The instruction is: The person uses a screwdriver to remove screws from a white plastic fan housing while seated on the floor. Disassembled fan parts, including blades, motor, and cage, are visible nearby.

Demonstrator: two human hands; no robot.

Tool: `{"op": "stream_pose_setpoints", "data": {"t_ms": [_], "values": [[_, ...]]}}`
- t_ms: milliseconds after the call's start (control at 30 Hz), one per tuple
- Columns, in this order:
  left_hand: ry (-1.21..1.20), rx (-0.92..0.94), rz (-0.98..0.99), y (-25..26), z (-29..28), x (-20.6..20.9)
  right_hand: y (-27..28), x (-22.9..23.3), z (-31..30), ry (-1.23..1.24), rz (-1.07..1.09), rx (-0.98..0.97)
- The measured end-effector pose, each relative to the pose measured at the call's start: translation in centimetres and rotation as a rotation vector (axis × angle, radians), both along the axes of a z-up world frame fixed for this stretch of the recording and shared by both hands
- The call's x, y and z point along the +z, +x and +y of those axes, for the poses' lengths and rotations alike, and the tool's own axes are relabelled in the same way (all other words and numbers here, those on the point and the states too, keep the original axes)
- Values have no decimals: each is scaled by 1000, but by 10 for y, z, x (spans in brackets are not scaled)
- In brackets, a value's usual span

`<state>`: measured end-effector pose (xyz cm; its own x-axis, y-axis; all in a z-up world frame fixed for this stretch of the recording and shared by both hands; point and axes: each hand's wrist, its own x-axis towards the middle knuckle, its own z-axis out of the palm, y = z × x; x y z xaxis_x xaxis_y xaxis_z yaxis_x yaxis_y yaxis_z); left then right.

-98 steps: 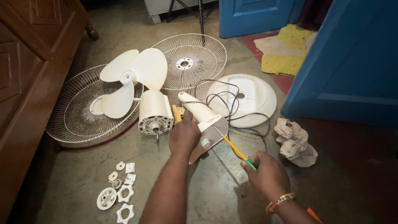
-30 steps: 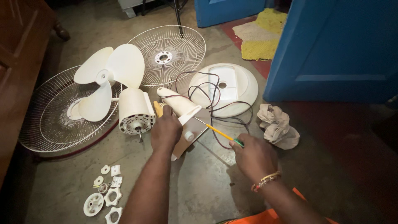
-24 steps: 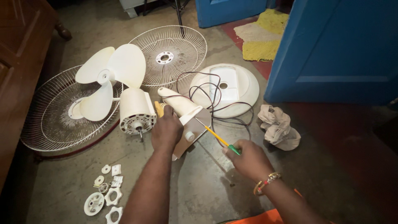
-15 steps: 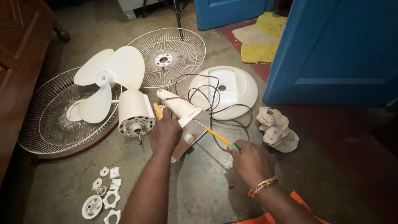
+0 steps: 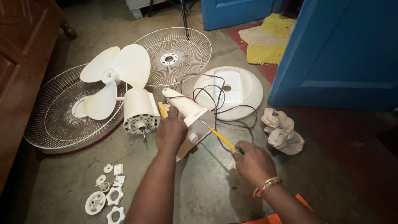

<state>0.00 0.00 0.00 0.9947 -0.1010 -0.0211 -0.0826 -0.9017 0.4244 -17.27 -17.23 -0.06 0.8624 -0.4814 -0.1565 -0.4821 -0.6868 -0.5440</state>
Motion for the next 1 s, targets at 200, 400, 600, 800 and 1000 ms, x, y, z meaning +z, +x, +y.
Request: {"op": "stream_pose_setpoints", "data": {"t_ms": [200,400,600,800,1000], "values": [[29,1,46,5,-1,-5,6,-6,-17,59,71,92],[-183,-25,-120,10,0,-15,8,-7,-49,399,-45,-24],[-511,-242,-311,-21,10,8,26,-13,9,762,-240,-212],[-387,-441,-89,-87,40,10,45,-49,62,1087,-301,-182],[-368,-379,-73,-124,79,1,28,-80,91,955,-91,-95]]}}
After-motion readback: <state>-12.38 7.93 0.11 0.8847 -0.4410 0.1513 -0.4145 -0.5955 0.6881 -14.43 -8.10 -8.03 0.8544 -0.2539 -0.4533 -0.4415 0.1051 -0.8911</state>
